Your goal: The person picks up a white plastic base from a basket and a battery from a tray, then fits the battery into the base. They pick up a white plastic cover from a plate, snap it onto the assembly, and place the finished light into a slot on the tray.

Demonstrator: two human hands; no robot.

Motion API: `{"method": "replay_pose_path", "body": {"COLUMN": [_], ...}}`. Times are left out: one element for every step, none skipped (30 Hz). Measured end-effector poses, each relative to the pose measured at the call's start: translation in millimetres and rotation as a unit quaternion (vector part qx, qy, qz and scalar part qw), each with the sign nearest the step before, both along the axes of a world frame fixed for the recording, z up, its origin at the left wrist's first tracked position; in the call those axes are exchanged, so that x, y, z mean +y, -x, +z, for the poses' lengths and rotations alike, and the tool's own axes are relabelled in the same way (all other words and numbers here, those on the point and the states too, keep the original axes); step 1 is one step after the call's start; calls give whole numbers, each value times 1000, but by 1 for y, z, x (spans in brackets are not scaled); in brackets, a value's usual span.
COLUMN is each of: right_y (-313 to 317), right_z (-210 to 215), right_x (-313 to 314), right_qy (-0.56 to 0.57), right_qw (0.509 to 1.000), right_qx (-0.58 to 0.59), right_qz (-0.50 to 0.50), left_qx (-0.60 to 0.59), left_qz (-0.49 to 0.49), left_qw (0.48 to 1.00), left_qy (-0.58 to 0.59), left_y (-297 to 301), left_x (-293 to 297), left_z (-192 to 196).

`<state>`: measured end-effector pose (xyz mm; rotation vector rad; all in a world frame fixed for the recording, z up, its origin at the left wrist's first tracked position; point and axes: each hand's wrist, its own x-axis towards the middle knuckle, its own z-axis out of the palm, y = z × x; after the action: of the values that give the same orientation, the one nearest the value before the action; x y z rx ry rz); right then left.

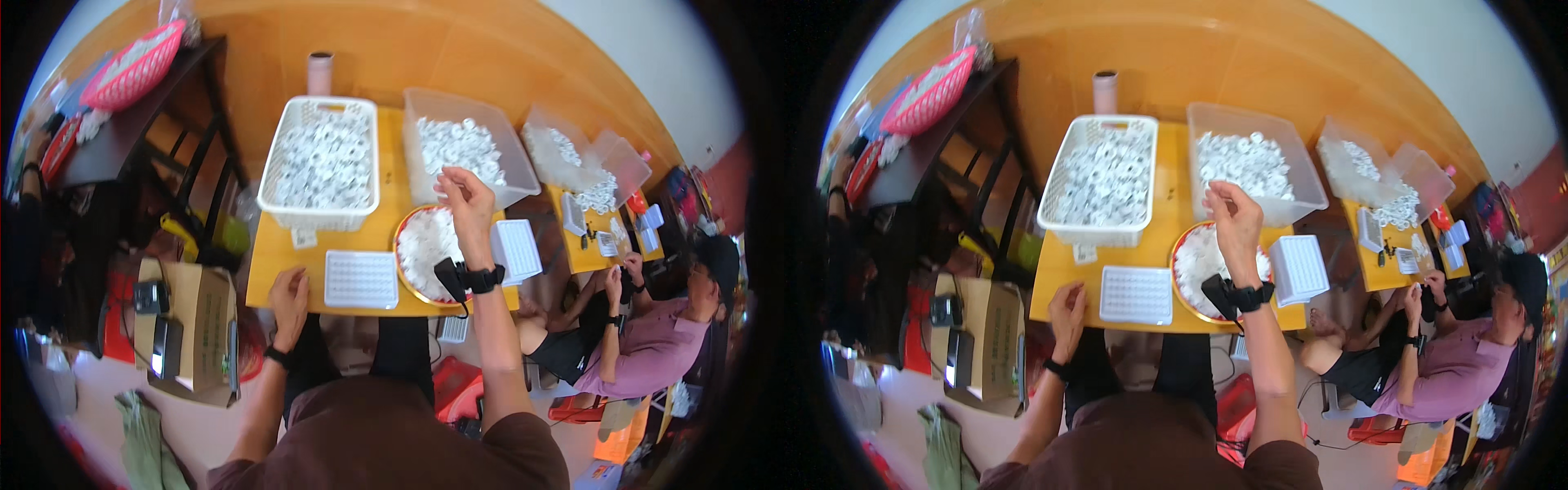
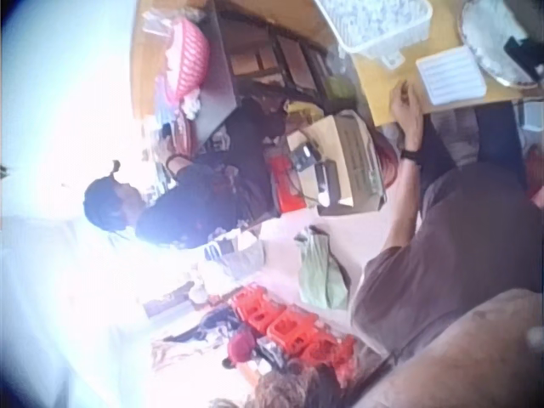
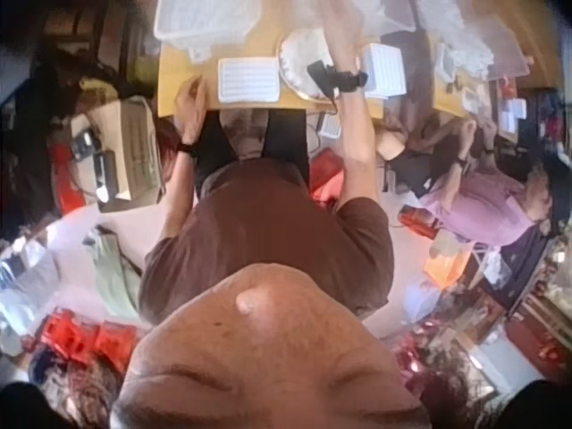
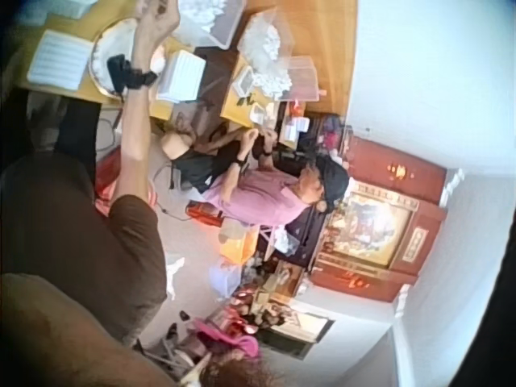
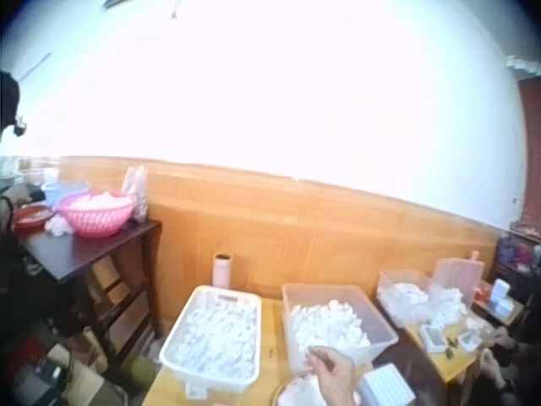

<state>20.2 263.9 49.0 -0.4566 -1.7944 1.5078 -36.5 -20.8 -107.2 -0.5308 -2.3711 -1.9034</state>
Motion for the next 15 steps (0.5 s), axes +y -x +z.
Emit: {"method": "replay_pose_path", "body": {"right_y": [-9, -21, -32, -40, -47, -55, -60, -66, -71, -73, -75, -76, -78, -77, -77], "right_z": [-11, -18, -40, -50, -57, -60, -62, -66, -69, -70, -73, -77, -80, -81, -83], "right_x": [-11, -25, -33, -48, -65, -79, -92, -102, -110, -115, -118, -120, -121, -121, -121], "right_qy": [-14, -36, -142, -180, -219, -240, -261, -257, -318, -378, -376, -388, -401, -403, -403], "right_qw": [999, 994, 984, 975, 964, 953, 940, 940, 921, 899, 900, 897, 893, 895, 895], "right_qx": [-50, -104, -107, -125, -141, -167, -191, -194, -187, -178, -180, -178, -175, -169, -168], "right_qz": [6, 4, 9, 29, 50, 82, 112, 114, 123, 130, 131, 118, 105, 93, 94], "left_qx": [-1, 10, 23, 15, 6, -3, -7, -8, -9, -11, -13, -14, -16, -13, -10], "left_qz": [1, -3, -10, -6, -14, -24, -22, -33, -44, -44, -65, -85, -85, -86, -87], "left_qw": [1000, 1000, 999, 999, 999, 999, 999, 999, 998, 998, 997, 996, 996, 996, 995], "left_qy": [-3, 14, 28, 37, 36, 34, 39, 42, 45, 48, 39, 30, 32, 37, 43], "left_y": [1, 0, 1, 1, 0, -1, -3, -6, -9, -11, -15, -18, -21, -23, -24], "left_x": [2, 6, 10, 11, 12, 13, 11, 9, 8, 9, 10, 10, 9, 10, 10], "left_z": [2, 8, 13, 15, 18, 19, 20, 22, 23, 22, 22, 22, 22, 23, 25]}}
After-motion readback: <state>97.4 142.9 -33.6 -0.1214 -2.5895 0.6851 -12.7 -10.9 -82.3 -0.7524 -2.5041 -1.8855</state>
